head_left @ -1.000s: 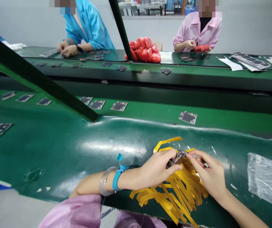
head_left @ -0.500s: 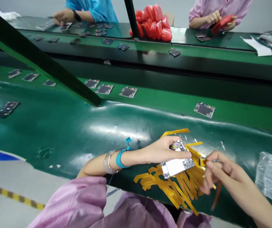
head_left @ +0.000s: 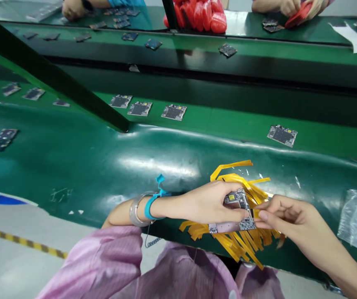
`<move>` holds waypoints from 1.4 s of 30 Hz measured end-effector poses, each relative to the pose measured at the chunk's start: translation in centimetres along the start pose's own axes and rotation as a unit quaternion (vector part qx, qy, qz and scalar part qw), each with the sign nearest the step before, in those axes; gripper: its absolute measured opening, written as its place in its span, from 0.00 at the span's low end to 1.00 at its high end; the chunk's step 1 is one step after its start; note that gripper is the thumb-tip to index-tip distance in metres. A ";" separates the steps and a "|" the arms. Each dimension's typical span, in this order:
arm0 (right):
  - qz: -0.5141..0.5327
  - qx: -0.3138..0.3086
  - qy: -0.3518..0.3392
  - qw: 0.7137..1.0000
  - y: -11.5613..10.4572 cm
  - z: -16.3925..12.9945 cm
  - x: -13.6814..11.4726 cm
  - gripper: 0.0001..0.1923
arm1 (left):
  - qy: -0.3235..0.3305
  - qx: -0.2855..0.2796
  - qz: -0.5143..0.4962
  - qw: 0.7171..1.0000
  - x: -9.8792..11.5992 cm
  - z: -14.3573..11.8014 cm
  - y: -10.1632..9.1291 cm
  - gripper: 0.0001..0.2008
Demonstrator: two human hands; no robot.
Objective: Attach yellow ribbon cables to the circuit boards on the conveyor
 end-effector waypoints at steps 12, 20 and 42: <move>-0.020 -0.037 0.005 0.999 0.0 0.5 0.2 0.12 | 0.028 -0.017 0.057 0.998 -0.1 0.3 0.1 0.09; -0.013 -0.022 -0.001 1.000 0.2 1.1 0.4 0.14 | 0.031 0.032 0.032 0.998 -0.8 0.5 0.0 0.12; -0.093 -0.018 -0.046 0.994 -1.3 7.2 -1.9 0.18 | 0.016 0.244 0.138 0.960 -2.3 1.7 -5.7 0.20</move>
Point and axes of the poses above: each hand's wrist, its own z-axis towards the middle knuckle, its own y-axis out of the palm, x = y × z, the point moved 4 cm from there along z, towards the middle knuckle, and after that the axes turned 5 degrees about z, right-handed, at the moved point
